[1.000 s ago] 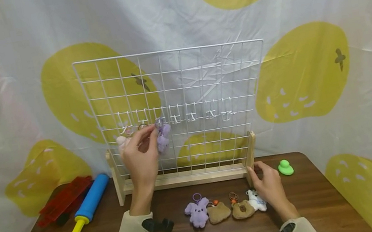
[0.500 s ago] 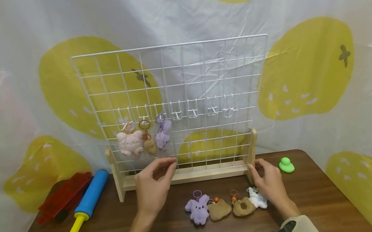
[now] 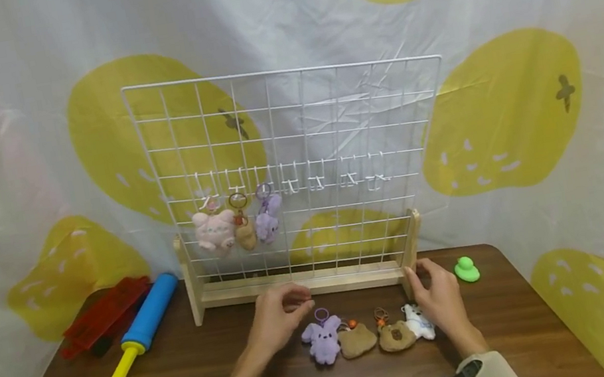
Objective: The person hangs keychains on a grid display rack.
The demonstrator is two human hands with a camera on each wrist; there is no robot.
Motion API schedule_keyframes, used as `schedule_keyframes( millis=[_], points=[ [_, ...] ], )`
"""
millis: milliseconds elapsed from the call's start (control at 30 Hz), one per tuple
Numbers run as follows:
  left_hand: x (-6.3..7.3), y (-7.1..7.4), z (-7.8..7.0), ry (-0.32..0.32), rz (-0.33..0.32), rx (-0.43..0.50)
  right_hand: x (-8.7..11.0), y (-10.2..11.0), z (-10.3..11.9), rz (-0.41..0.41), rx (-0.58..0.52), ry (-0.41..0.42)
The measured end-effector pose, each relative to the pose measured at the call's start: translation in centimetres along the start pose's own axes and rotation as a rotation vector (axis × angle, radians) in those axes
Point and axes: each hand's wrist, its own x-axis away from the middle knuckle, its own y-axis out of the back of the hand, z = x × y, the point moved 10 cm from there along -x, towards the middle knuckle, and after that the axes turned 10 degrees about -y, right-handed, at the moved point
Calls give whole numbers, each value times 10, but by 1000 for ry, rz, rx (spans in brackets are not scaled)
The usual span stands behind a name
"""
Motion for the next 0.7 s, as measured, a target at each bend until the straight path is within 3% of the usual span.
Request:
schedule_keyframes(
  millis=[133,267,433,700],
  points=[
    [3,-23,11,25,173,-53,0,-1,-1,7,2,3],
    [5,-36,13,15,257,-117,-1,-2,-2,11,2,9],
    [3,-42,12,28,294,-157,-1,-1,-2,2,0,16],
    [0,-42,17,77,286,-180,0,-2,-2,12,3,10]
  ],
)
